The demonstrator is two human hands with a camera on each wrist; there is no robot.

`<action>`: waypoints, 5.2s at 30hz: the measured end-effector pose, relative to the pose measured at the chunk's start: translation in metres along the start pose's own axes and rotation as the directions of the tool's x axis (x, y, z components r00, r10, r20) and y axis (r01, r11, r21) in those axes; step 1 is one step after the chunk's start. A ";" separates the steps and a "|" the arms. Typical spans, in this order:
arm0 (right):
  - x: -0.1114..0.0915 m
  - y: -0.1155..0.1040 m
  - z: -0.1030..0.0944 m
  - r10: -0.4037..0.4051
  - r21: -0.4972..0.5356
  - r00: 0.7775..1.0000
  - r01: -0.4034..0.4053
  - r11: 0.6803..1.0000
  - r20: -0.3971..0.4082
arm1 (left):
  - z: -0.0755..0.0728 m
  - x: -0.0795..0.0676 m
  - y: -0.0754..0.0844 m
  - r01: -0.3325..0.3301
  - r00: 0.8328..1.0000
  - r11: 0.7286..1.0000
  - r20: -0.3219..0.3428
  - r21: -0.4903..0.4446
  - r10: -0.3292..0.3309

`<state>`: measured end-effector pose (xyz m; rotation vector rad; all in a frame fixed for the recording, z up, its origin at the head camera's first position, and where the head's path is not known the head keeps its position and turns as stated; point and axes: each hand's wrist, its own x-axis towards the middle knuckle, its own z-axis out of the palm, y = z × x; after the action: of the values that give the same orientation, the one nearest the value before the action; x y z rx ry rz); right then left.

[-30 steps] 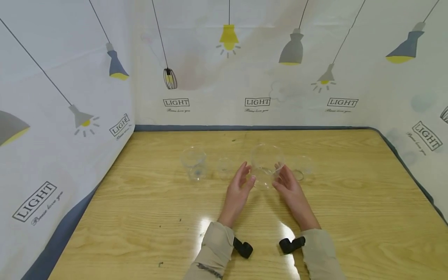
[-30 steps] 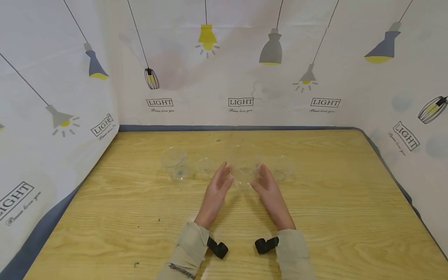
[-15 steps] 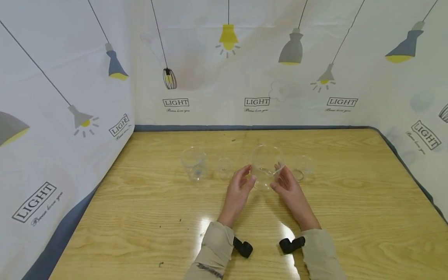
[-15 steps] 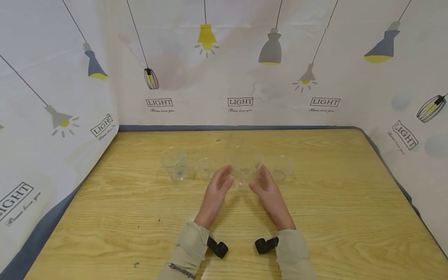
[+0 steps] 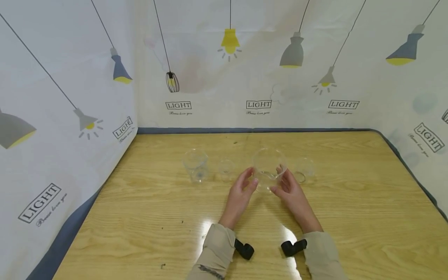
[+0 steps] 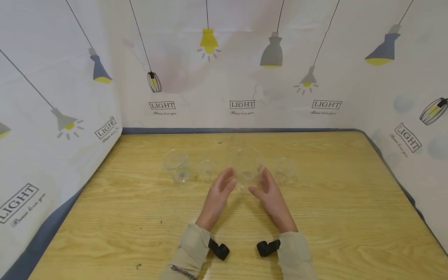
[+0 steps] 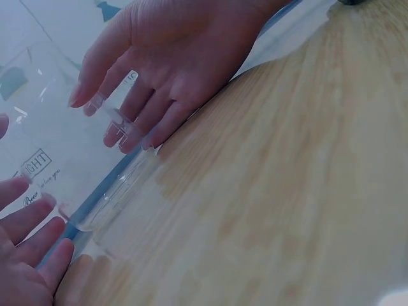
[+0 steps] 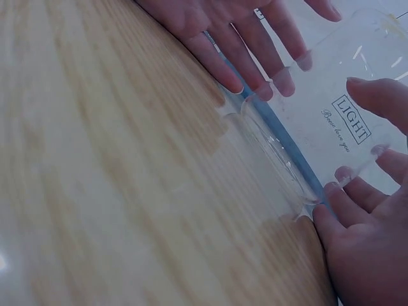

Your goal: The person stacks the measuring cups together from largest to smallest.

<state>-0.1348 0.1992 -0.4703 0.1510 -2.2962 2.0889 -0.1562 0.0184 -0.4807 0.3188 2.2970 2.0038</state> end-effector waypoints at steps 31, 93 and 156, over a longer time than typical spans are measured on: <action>0.002 0.005 0.002 -0.015 0.001 0.999 0.015 1.000 0.052 | -0.007 -0.010 0.027 0.002 0.999 0.998 0.034 -0.056 0.000; 0.005 0.005 -0.001 -0.036 -0.053 0.992 0.043 0.998 0.119 | -0.024 -0.011 0.029 -0.234 0.836 0.963 -0.533 -0.135 0.129; 0.006 0.008 -0.003 0.003 -0.070 0.992 0.006 0.998 0.128 | -0.064 0.006 0.001 -0.093 0.526 0.995 -0.848 0.028 0.073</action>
<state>-0.1415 0.2023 -0.4774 0.2926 -2.4356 2.0516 -0.1741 -0.0424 -0.4698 -0.7929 2.7459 2.6191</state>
